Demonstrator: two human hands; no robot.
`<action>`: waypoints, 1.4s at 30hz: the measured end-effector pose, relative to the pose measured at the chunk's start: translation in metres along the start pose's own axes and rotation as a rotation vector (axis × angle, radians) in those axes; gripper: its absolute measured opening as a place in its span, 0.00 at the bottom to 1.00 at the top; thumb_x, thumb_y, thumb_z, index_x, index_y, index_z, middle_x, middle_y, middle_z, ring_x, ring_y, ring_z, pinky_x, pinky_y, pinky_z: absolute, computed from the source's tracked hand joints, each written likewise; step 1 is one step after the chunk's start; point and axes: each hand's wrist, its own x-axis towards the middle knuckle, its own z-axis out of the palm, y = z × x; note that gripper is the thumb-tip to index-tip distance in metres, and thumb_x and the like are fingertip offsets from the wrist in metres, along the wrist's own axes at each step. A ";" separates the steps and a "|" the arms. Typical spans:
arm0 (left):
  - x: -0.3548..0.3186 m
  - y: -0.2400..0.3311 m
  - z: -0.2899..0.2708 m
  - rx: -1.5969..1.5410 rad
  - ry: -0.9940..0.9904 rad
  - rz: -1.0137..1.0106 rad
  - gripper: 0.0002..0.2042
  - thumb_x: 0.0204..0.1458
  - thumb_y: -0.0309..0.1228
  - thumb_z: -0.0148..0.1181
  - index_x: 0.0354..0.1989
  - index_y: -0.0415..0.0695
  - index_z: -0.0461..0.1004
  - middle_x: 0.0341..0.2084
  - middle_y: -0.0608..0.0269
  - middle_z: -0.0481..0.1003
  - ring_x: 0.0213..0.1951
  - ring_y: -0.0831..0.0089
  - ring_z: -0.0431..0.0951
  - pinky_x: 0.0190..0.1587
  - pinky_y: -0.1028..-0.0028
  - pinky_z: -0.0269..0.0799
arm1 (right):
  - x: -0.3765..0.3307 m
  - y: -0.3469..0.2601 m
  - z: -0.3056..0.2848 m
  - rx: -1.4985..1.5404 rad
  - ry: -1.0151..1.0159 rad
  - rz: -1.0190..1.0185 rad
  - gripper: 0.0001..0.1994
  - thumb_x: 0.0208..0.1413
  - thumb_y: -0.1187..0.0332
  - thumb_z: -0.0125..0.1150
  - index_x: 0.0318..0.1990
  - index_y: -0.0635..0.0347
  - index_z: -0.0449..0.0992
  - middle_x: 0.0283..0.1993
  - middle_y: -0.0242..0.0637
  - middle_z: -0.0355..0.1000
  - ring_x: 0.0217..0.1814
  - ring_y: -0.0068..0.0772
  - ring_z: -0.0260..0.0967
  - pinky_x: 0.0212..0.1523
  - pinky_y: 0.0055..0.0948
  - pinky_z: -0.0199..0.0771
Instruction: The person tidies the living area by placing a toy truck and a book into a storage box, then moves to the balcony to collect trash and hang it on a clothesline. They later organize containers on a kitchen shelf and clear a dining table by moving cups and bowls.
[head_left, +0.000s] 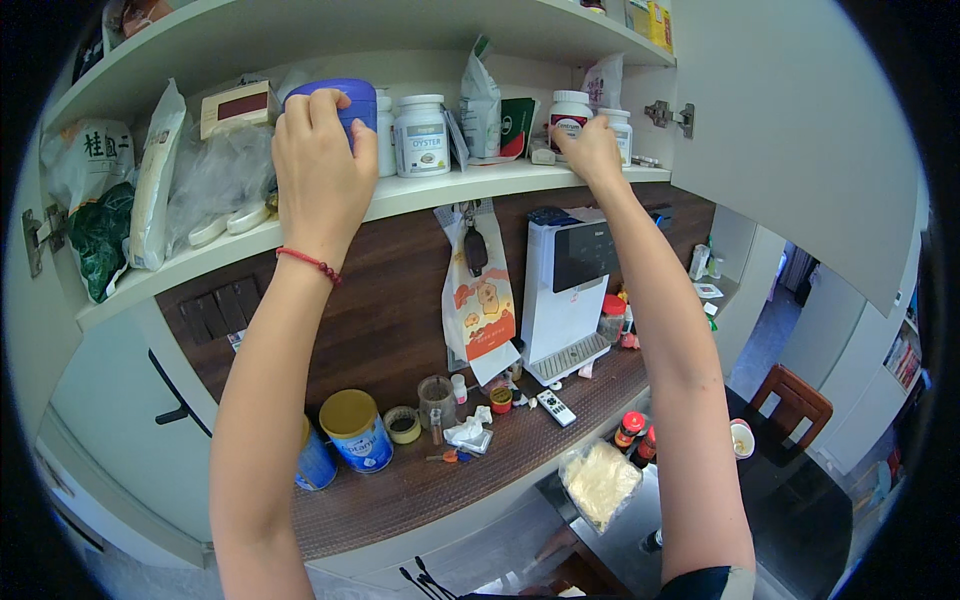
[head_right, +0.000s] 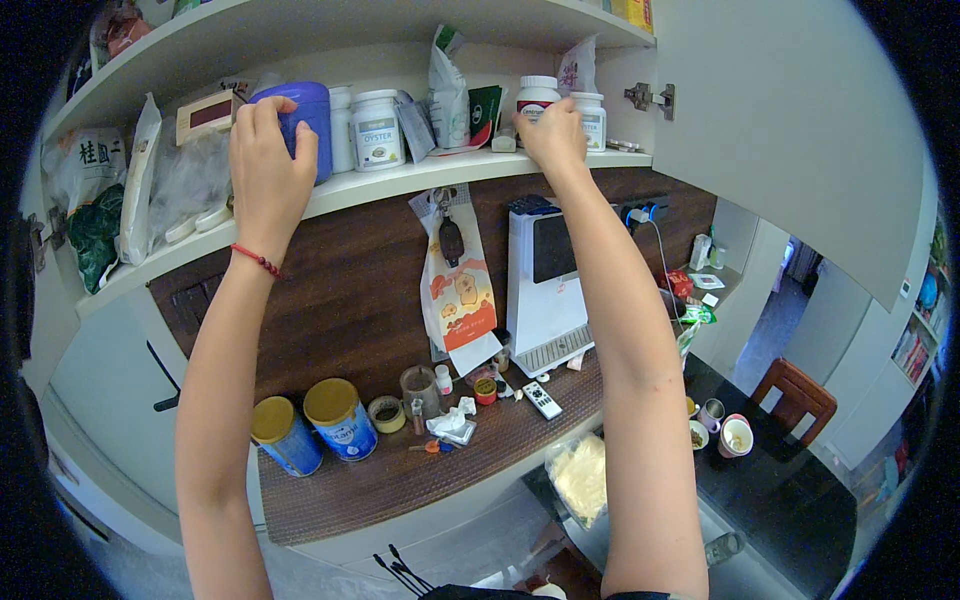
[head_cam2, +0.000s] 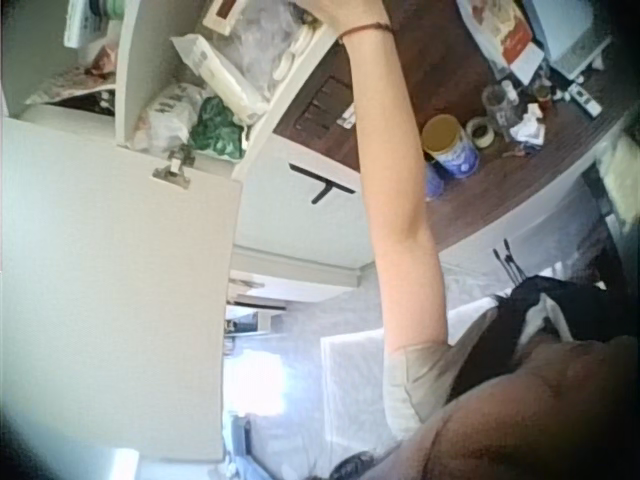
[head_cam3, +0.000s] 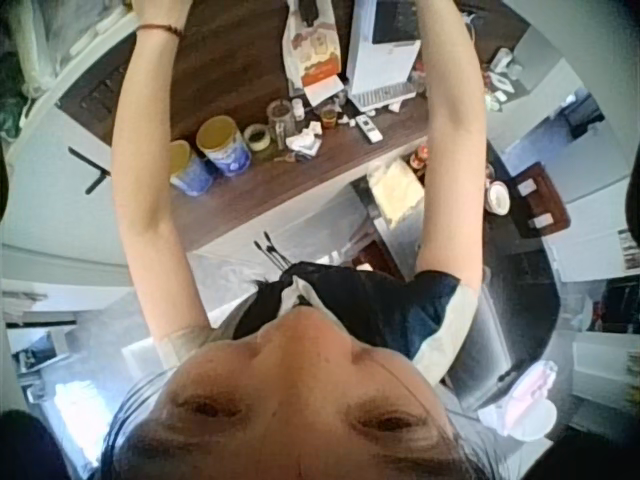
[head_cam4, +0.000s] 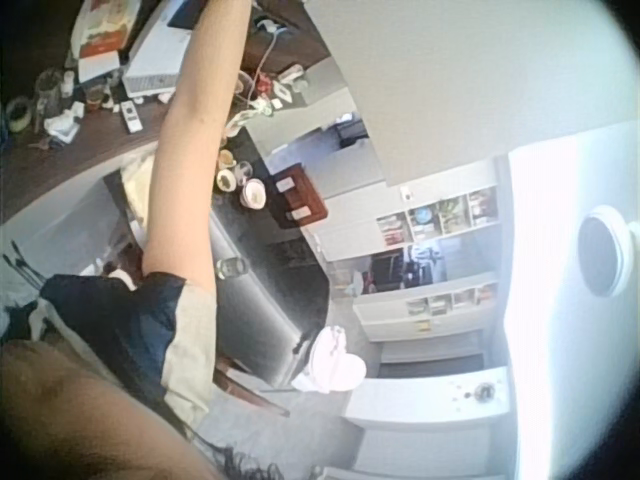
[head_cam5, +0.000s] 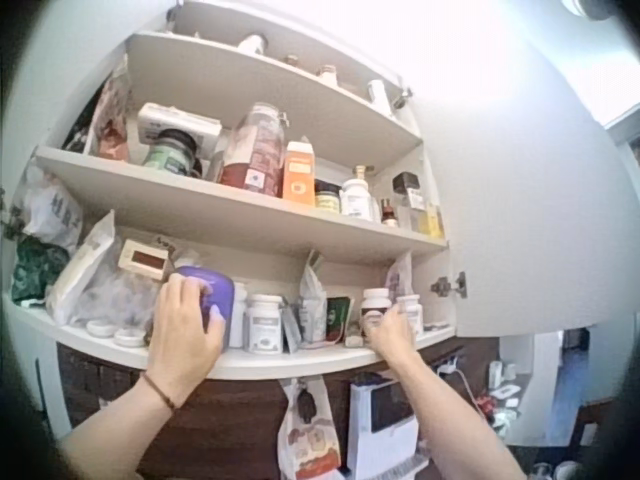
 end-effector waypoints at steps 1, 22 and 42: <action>0.001 -0.001 0.000 0.001 -0.004 0.005 0.09 0.43 0.27 0.50 0.33 0.37 0.64 0.30 0.53 0.64 0.36 0.59 0.66 0.40 0.66 0.61 | 0.005 -0.001 0.002 -0.022 -0.022 0.019 0.36 0.37 0.53 0.62 0.46 0.75 0.56 0.44 0.59 0.63 0.47 0.53 0.63 0.47 0.38 0.64; -0.001 -0.007 -0.002 0.018 -0.027 0.045 0.08 0.44 0.27 0.50 0.33 0.37 0.66 0.30 0.54 0.65 0.35 0.60 0.67 0.39 0.67 0.62 | -0.044 -0.070 -0.016 0.201 -0.187 -0.334 0.35 0.29 0.55 0.63 0.39 0.78 0.60 0.35 0.58 0.68 0.37 0.48 0.70 0.38 0.33 0.70; 0.000 0.000 0.003 0.014 -0.037 0.049 0.07 0.42 0.28 0.52 0.30 0.40 0.67 0.28 0.55 0.65 0.33 0.60 0.67 0.36 0.66 0.63 | -0.022 -0.082 0.021 0.217 -0.517 -0.358 0.32 0.31 0.49 0.65 0.37 0.73 0.70 0.34 0.52 0.70 0.35 0.41 0.69 0.38 0.29 0.68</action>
